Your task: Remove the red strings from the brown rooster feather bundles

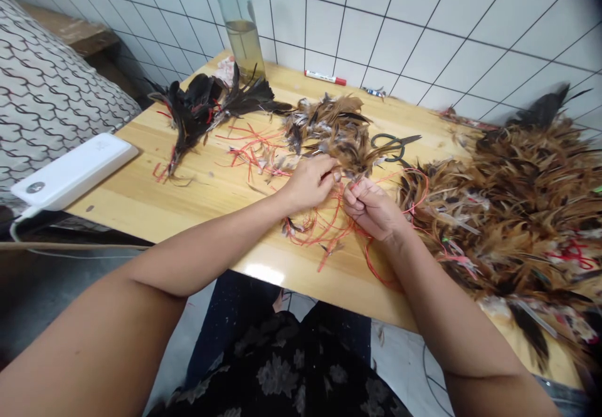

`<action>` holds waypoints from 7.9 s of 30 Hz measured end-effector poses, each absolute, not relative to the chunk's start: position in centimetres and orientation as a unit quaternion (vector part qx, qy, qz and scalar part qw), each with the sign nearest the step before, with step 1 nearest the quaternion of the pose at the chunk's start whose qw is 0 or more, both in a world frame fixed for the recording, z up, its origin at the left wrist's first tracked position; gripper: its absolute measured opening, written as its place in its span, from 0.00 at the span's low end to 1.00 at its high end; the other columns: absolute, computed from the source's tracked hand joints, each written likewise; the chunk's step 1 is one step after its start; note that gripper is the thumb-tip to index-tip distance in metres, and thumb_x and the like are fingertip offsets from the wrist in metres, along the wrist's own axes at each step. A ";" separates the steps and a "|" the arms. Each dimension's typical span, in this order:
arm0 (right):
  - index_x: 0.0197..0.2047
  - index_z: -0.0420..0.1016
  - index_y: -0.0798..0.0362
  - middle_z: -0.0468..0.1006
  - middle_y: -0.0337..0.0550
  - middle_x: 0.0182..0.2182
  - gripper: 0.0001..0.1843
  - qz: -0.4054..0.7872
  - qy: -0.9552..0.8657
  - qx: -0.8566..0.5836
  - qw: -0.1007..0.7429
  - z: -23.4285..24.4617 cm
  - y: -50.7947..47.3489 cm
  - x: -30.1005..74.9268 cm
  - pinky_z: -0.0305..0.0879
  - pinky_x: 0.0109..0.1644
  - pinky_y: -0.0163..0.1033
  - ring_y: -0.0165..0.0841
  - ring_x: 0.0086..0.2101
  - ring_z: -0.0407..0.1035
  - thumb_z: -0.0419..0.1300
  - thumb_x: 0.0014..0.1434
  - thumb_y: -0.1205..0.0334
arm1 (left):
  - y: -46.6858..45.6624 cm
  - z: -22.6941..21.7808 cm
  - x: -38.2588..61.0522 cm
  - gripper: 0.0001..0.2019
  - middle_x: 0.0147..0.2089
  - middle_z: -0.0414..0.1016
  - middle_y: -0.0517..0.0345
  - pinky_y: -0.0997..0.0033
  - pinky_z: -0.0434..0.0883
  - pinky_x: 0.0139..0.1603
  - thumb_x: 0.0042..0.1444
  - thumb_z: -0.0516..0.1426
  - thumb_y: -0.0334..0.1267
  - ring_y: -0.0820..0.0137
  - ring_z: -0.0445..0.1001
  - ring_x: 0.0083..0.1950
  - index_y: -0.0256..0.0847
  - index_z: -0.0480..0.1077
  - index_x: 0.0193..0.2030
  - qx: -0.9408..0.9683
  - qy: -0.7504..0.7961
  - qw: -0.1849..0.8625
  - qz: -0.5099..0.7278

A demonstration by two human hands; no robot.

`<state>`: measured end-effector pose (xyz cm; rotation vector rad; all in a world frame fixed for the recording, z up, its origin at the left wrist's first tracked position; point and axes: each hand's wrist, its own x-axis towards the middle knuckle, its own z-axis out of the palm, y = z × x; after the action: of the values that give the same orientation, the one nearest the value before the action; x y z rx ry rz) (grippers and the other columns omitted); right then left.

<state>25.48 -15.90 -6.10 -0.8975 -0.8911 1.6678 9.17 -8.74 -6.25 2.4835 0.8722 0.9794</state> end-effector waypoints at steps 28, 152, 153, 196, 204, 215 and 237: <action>0.32 0.72 0.53 0.73 0.46 0.30 0.12 -0.032 -0.708 -0.685 0.166 -6.8 -15.8 25.7 0.47 0.31 0.39 0.34 0.29 0.61 0.49 0.62 0.64 | -11.9 -6.0 10.3 0.15 0.31 0.70 0.51 0.65 0.63 0.36 0.65 0.45 0.30 0.66 0.65 0.35 0.36 0.69 0.32 0.924 0.155 -0.095 0.336; 0.18 0.53 0.53 0.54 0.35 0.17 0.23 0.749 -0.264 -0.327 0.513 -6.4 -16.5 22.7 0.46 0.23 0.31 0.25 0.20 0.46 0.53 0.64 0.65 | -9.8 -5.5 9.0 0.05 0.34 0.78 0.55 0.75 0.71 0.38 0.56 0.60 0.35 0.74 0.77 0.34 0.35 0.72 0.36 0.763 0.219 0.483 0.369; 0.18 0.53 0.54 0.53 0.35 0.17 0.23 0.748 -0.270 -0.323 0.513 -6.5 -16.6 22.6 0.46 0.23 0.31 0.25 0.20 0.46 0.53 0.64 0.65 | -9.8 -5.4 9.0 0.06 0.33 0.78 0.55 0.75 0.71 0.38 0.56 0.60 0.36 0.74 0.77 0.34 0.35 0.72 0.36 0.765 0.221 0.479 0.368; 0.20 0.55 0.53 0.53 0.34 0.20 0.26 0.773 -0.210 -0.317 0.508 -7.0 -16.3 22.9 0.50 0.22 0.31 0.25 0.20 0.45 0.49 0.69 0.53 | -8.0 -5.5 8.2 0.09 0.34 0.80 0.52 0.73 0.75 0.41 0.49 0.66 0.36 0.72 0.79 0.36 0.33 0.76 0.34 0.686 0.207 0.625 0.310; 0.19 0.56 0.54 0.54 0.35 0.19 0.26 0.775 -0.212 -0.313 0.507 -7.0 -16.3 23.0 0.51 0.23 0.30 0.26 0.21 0.46 0.49 0.69 0.54 | -8.4 -5.4 8.5 0.09 0.34 0.79 0.53 0.74 0.75 0.39 0.48 0.66 0.34 0.73 0.79 0.35 0.32 0.73 0.32 0.685 0.202 0.621 0.323; 0.20 0.57 0.53 0.53 0.34 0.20 0.26 0.779 -0.207 -0.307 0.506 -7.0 -16.3 22.9 0.50 0.22 0.31 0.26 0.20 0.44 0.47 0.69 0.52 | -8.1 -5.4 8.3 0.13 0.33 0.80 0.51 0.70 0.76 0.41 0.49 0.68 0.41 0.71 0.79 0.34 0.32 0.76 0.35 0.672 0.217 0.641 0.302; 0.20 0.56 0.53 0.52 0.34 0.19 0.24 0.777 -0.209 -0.284 0.522 -7.4 -16.3 22.7 0.50 0.23 0.30 0.26 0.20 0.44 0.48 0.69 0.58 | -10.0 -5.8 10.0 0.06 0.38 0.78 0.56 0.70 0.68 0.46 0.60 0.54 0.29 0.71 0.73 0.41 0.38 0.72 0.39 0.871 0.211 0.157 0.416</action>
<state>22.74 -16.27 -7.38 -0.6804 -0.5011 1.8603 9.95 -9.96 -5.84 2.4921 0.6026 1.1911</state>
